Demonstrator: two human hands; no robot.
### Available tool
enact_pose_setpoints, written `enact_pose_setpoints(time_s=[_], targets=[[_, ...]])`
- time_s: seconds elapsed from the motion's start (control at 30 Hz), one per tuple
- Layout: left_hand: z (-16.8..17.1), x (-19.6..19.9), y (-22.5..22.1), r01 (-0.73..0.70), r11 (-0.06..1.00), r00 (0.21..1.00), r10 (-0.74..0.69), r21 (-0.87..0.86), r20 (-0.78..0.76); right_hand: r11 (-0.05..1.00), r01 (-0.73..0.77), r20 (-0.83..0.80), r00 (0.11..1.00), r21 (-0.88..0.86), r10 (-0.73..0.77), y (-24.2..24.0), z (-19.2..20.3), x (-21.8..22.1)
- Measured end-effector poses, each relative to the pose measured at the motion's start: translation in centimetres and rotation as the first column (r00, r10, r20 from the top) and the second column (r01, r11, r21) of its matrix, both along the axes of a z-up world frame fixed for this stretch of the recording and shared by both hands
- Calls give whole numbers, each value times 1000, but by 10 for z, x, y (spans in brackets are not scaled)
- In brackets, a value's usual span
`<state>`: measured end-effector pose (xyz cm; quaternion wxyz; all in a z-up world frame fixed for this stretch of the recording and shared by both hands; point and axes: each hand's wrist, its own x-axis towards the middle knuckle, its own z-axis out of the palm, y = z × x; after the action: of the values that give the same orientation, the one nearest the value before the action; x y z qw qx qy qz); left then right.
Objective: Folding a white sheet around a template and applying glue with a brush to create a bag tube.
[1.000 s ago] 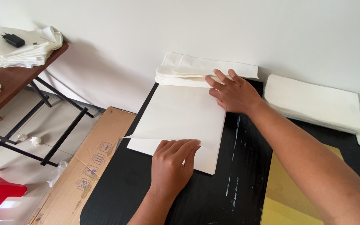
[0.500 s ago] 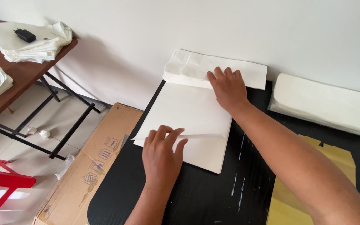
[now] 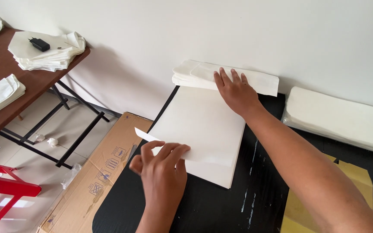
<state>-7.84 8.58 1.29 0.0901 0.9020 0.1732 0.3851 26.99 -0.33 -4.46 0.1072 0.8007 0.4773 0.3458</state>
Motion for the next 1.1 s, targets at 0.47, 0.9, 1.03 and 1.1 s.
enact_pose_setpoints(time_s=[0.47,0.9,1.03,1.1], targets=[[97,-123,-42,314,949,949,-313,-17,38,988,-156,-536,834,-8,128,-28,57,-59],[200,-84,-104,681,706,708,-702,-194,-69,591,228,-462,-435,774,773,-321,68,-274],[204,-26,-135,461,649,750,-650,-605,-126,556,230,-409,-469,799,783,-373,63,-290],[203,-2,-154,143,550,757,-596,-823,-267,507,304,-337,-469,807,816,-392,70,-297]])
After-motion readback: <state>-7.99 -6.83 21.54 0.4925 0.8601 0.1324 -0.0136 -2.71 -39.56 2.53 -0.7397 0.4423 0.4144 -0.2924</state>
